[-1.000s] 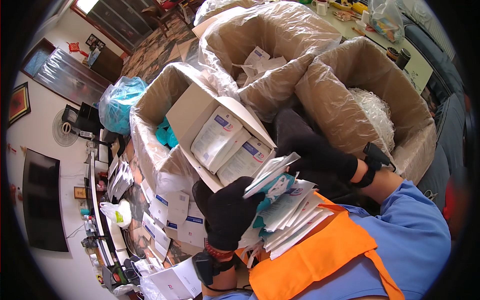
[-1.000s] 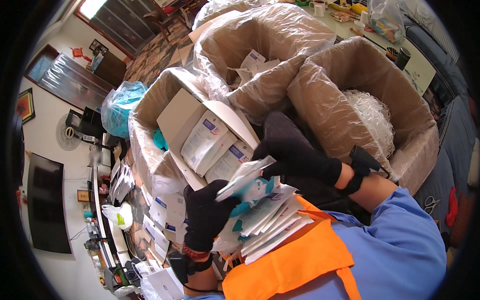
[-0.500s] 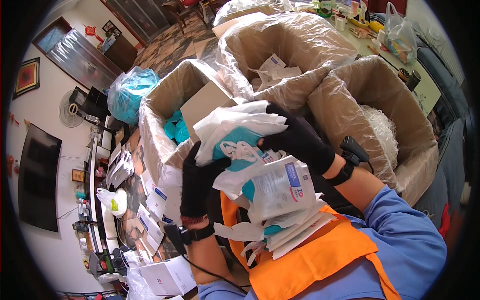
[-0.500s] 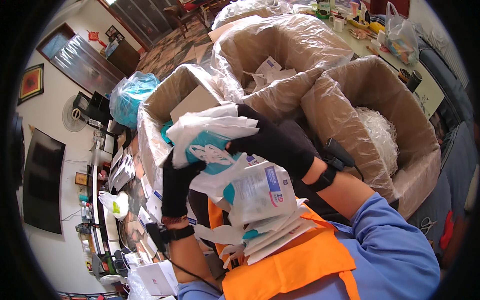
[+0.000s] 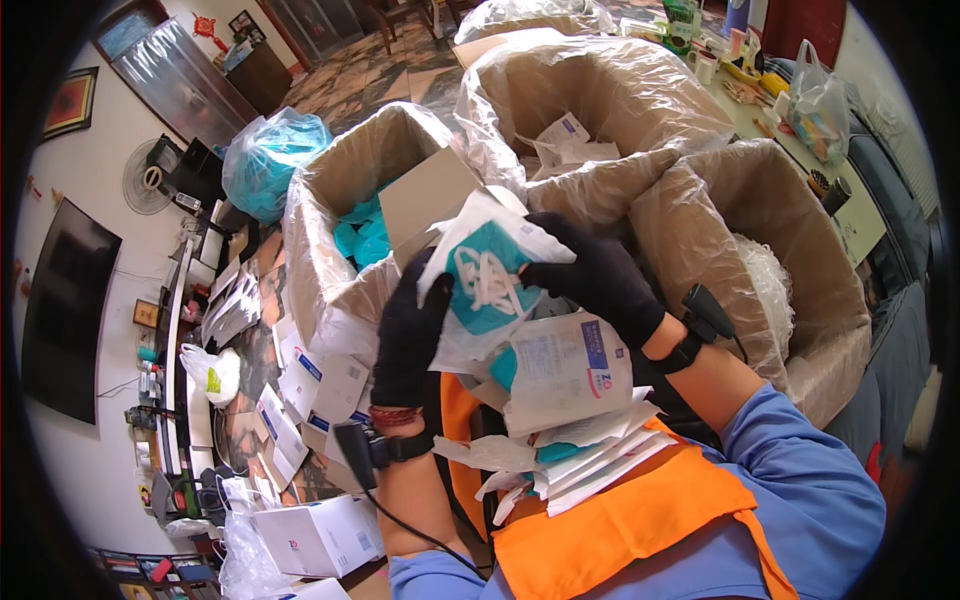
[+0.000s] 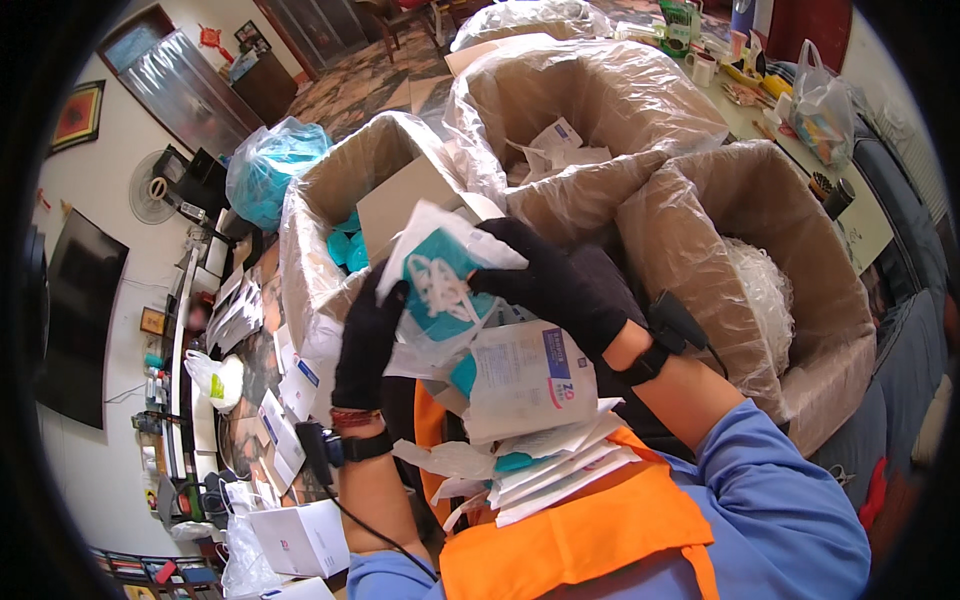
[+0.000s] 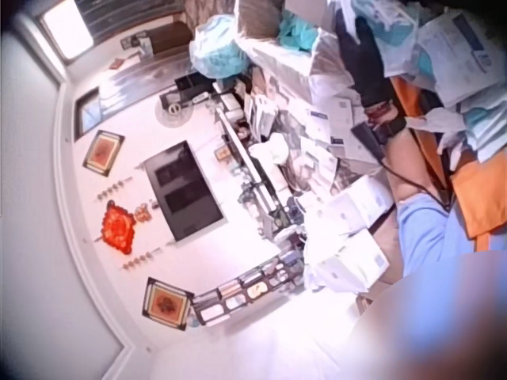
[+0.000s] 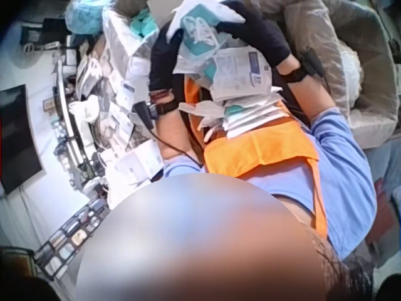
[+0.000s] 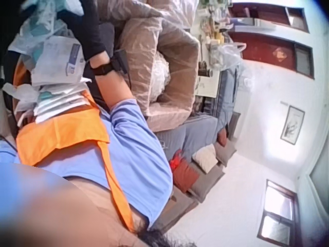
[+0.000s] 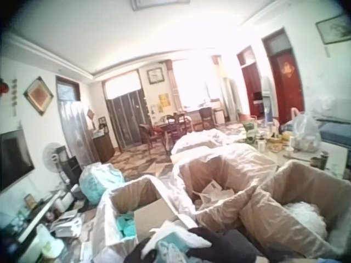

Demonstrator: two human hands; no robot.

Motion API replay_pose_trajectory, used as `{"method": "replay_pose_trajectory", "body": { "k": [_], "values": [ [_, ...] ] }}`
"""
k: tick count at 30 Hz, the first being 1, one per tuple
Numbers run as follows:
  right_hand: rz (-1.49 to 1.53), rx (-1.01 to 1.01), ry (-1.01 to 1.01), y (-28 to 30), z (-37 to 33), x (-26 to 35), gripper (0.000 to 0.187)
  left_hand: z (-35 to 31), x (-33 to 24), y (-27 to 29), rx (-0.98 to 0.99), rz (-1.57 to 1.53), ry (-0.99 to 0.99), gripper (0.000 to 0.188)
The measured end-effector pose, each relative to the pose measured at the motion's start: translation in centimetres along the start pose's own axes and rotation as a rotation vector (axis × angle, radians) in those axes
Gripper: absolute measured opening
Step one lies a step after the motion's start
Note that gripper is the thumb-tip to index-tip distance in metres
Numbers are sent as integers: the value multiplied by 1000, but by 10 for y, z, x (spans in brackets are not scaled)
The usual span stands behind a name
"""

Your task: Packing several surgical and N95 masks into a cardboard box.

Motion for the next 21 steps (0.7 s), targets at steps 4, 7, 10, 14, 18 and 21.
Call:
{"method": "replay_pose_trajectory", "body": {
  "k": [4,7,10,14,18,21],
  "values": [
    [195,-35,135,-8,9,-8,66,-5,21,-30,45,-81,-135,79],
    [144,-38,132,-10,22,-15,67,-7,12,-36,-29,50,-161,87],
    [252,-52,57,-13,51,-33,68,1,1,-38,-2,41,-255,93],
    [7,-135,117,-14,53,-44,60,21,0,-36,44,-533,-216,96],
    [64,-217,362,-13,34,-14,37,34,13,-32,-26,-655,32,86],
    [79,-245,418,-11,23,5,27,36,-10,-29,-145,-695,26,83]
  ]
}}
Point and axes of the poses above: each hand's wrist, its own z-axis towards the middle knuckle, its own y-axis out of the back of the hand, x = y × z, the point moved 5 cm from there along z, towards the middle knuckle, and after that the axes turned 9 degrees about -z, right-handed, at the moved point
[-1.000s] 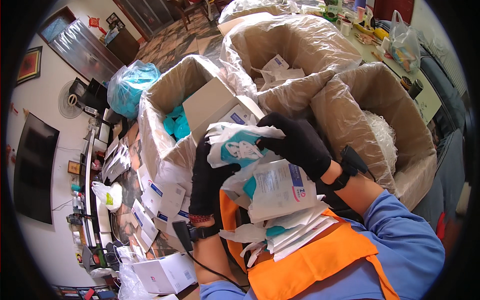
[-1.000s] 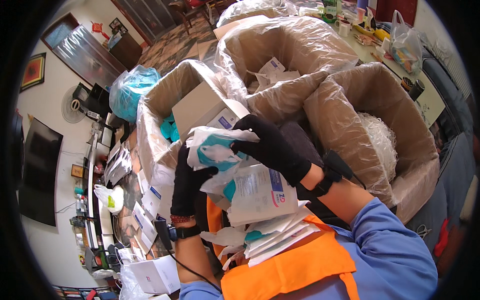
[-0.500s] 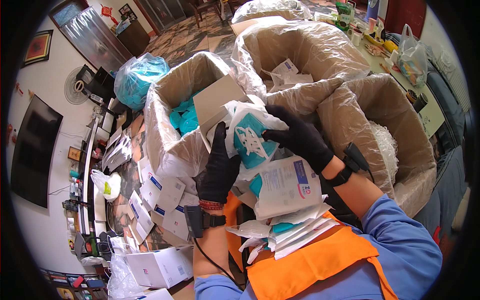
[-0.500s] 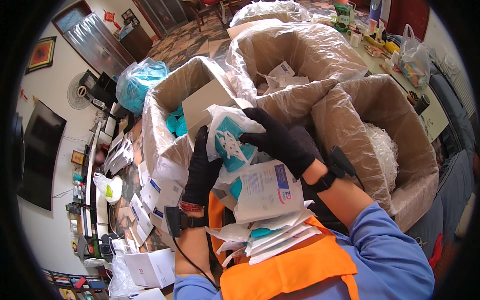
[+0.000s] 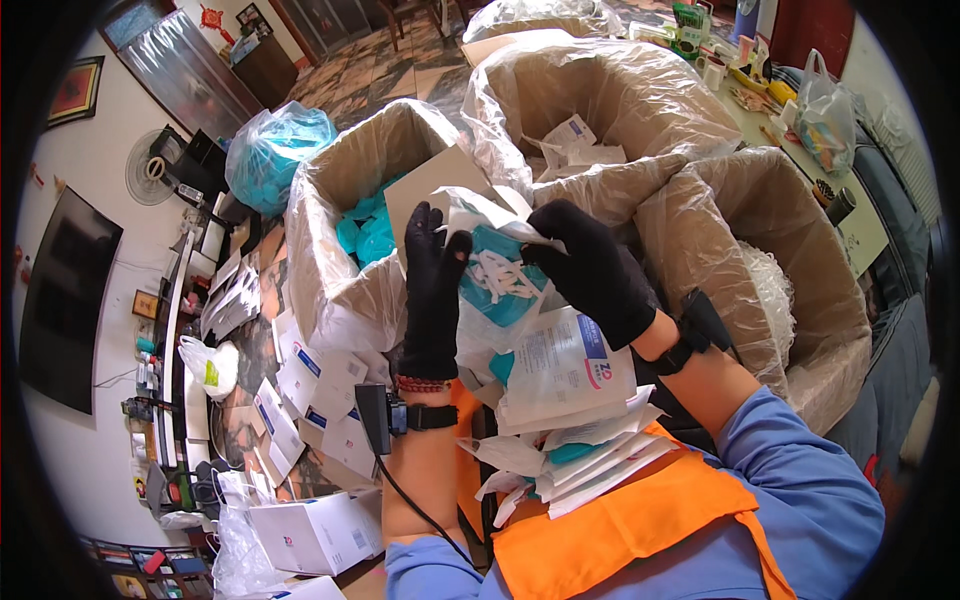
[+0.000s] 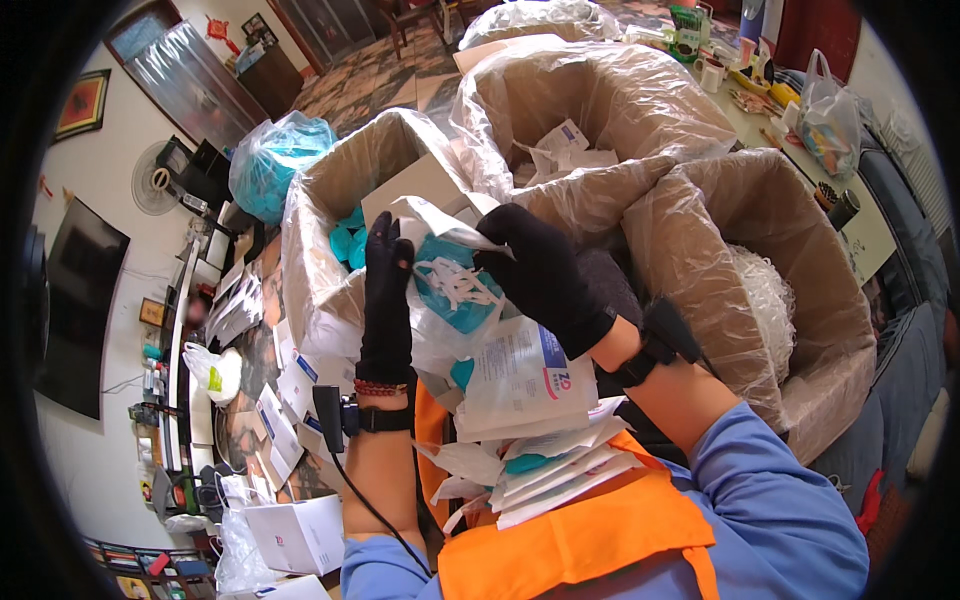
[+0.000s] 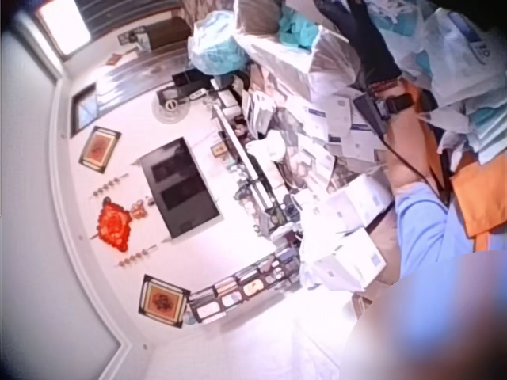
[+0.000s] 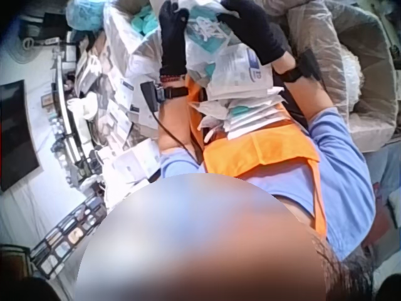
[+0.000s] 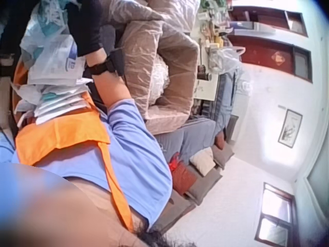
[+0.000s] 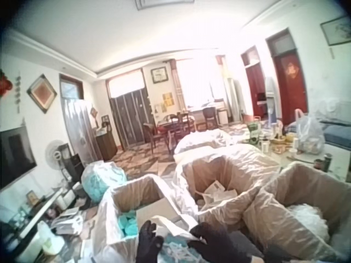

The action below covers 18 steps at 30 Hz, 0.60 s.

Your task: Packing several surgical and N95 masks into a cardboard box.

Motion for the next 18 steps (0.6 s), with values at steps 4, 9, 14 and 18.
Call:
{"method": "replay_pose_trajectory", "body": {
  "k": [4,9,14,18],
  "values": [
    [17,87,147,-8,-1,-8,25,6,-22,-11,-56,2,-74,65],
    [10,139,-59,-2,-2,-5,44,26,16,-4,102,188,-29,38],
    [10,87,-16,1,-1,-24,44,15,16,-18,146,-99,-77,46],
    [-307,194,-41,4,-5,-32,25,4,20,0,-4,-206,-5,46]
  ]
}}
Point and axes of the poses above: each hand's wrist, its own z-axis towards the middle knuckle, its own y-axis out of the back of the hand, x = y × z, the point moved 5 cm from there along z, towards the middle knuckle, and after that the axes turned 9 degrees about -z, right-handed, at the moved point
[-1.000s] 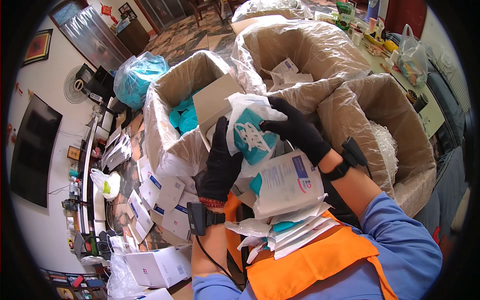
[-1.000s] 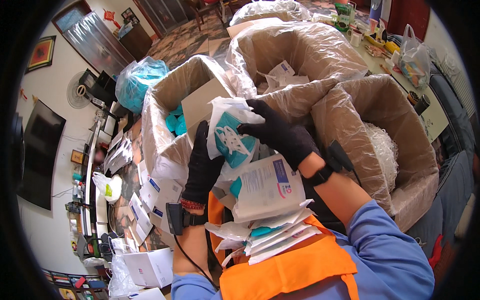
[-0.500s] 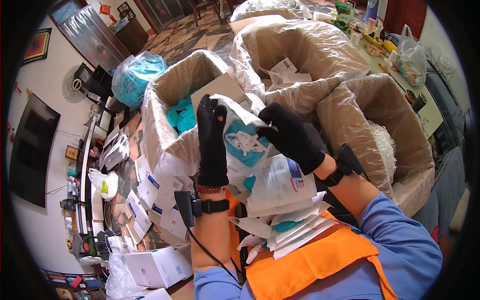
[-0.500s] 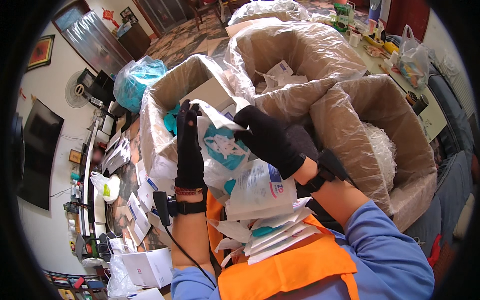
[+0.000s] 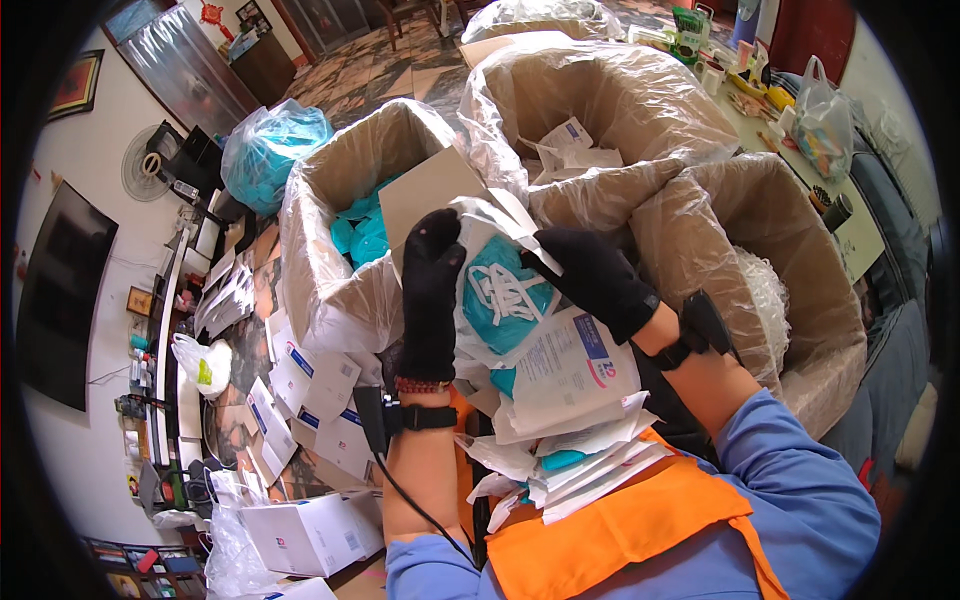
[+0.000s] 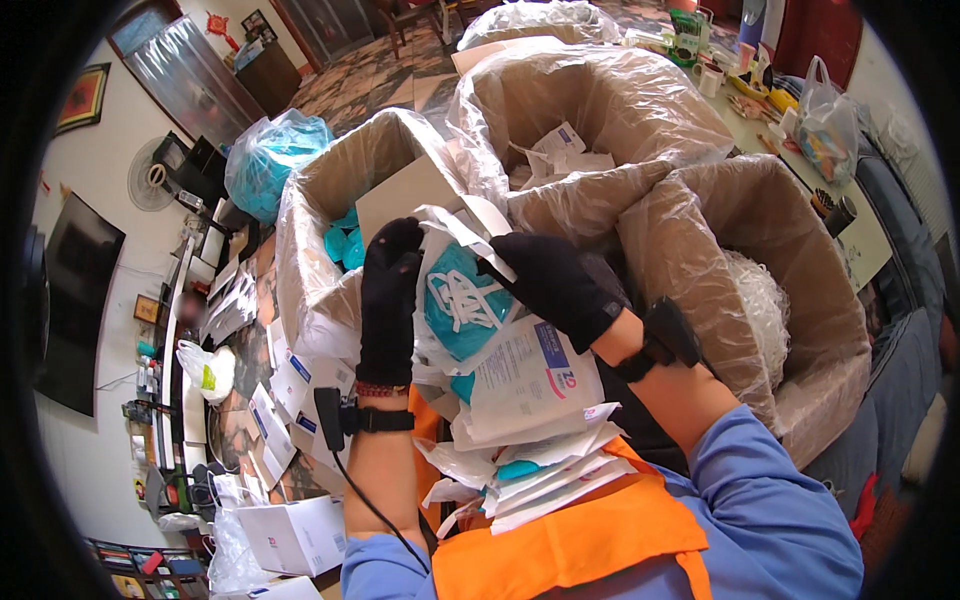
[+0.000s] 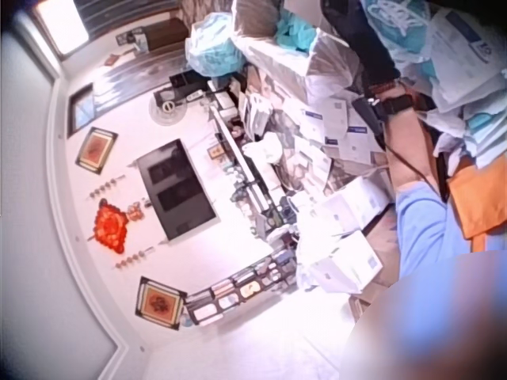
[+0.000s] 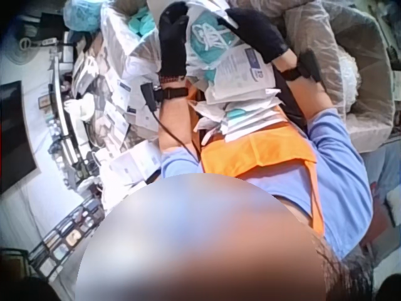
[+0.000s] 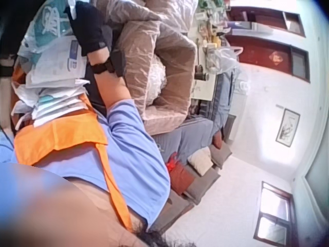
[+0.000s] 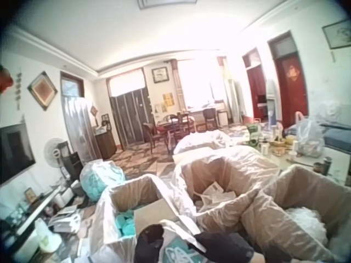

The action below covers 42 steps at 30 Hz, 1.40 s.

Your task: Packing several surgical and N95 masks into a cardboard box.

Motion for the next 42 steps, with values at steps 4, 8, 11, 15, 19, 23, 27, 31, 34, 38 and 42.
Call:
{"method": "replay_pose_trajectory", "body": {
  "k": [4,8,11,15,19,23,27,31,34,38,42],
  "values": [
    [-20,-237,4,33,-16,35,20,-18,-20,36,-76,162,-206,40],
    [14,-122,33,18,-13,15,16,-30,-33,47,-273,101,-144,34],
    [-21,-233,55,24,-17,13,15,-37,-36,49,-340,218,-237,23],
    [48,-265,26,26,-17,5,19,-51,-54,27,-332,471,-223,13],
    [148,-307,-24,34,-16,0,21,-54,-20,33,-84,581,-8,19],
    [174,-338,-169,45,-17,-27,28,-64,-30,-15,101,812,119,29],
    [536,-378,-368,49,-16,-50,31,-61,-13,-5,199,1040,92,30],
    [778,-450,-443,47,-18,-64,35,-62,-7,5,141,1170,139,31],
    [762,-473,-428,51,-17,-57,33,-63,-23,4,50,1022,-188,40],
    [707,-424,-357,54,-16,-43,30,-34,-59,0,-165,925,-379,39],
    [756,-351,-338,38,-11,-46,30,-6,-15,0,130,445,148,33]
  ]
}}
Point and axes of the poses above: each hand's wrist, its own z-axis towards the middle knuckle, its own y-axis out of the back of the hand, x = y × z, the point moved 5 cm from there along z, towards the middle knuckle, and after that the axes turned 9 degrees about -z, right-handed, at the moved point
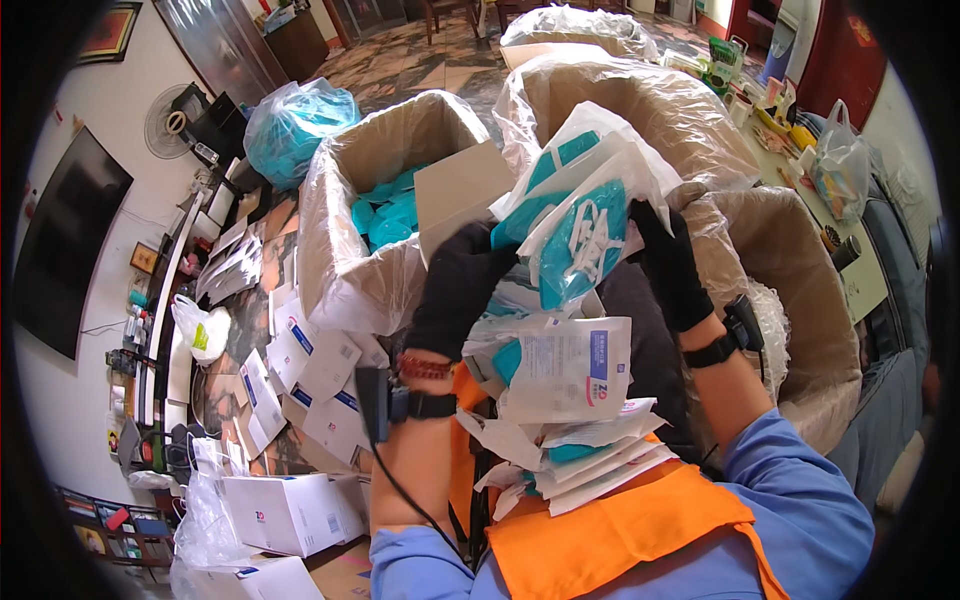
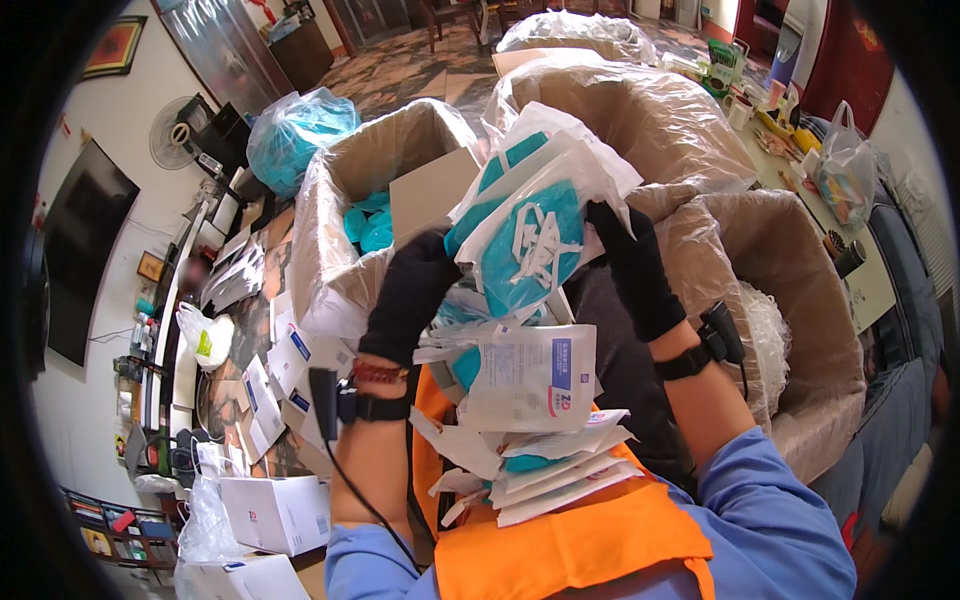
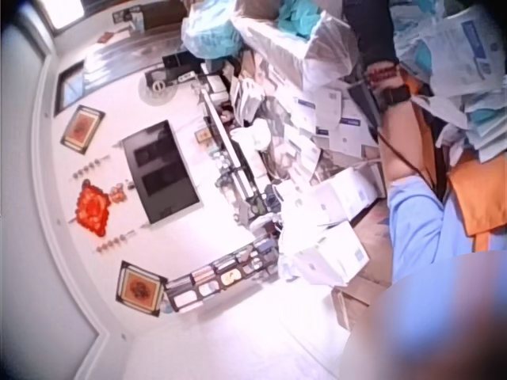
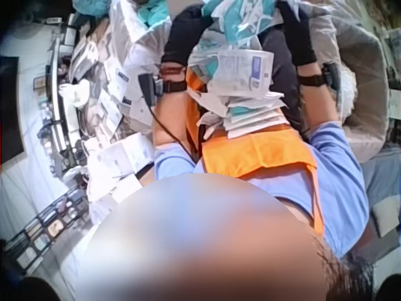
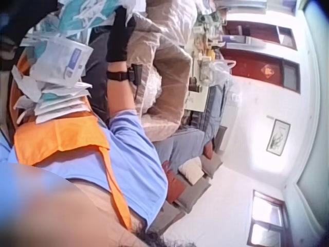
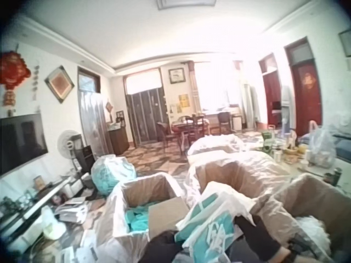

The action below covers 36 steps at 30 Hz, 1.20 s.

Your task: Packing several surgical and N95 masks into a cardboard box.

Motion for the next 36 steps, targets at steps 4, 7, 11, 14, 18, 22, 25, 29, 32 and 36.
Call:
{"method": "replay_pose_trajectory", "body": {
  "k": [4,7,11,14,18,22,25,29,32,36],
  "values": [
    [-69,-148,181,12,1,12,30,2,21,17,-216,399,32,33],
    [-264,-233,306,25,-2,15,31,-6,29,35,-294,636,169,39],
    [-44,-194,98,21,5,3,35,-12,-16,15,-459,793,-338,29],
    [24,-185,68,24,10,-7,34,-20,-40,-13,-301,86,-426,16],
    [-11,-99,93,9,6,-5,35,-26,-31,-40,-99,-21,-283,14],
    [36,-66,-36,2,-5,5,35,-29,-24,-40,-244,185,-305,14],
    [5,-57,-45,2,-7,6,35,-28,-29,-43,-291,146,-306,15],
    [34,-27,-35,-10,-8,1,32,-24,-15,-47,-210,-18,-211,18],
    [14,-35,-12,-5,-6,-10,30,-27,-13,-46,-165,-7,-125,21],
    [14,-177,51,31,7,-11,30,-25,-11,-7,-322,84,-93,16]
  ]
}}
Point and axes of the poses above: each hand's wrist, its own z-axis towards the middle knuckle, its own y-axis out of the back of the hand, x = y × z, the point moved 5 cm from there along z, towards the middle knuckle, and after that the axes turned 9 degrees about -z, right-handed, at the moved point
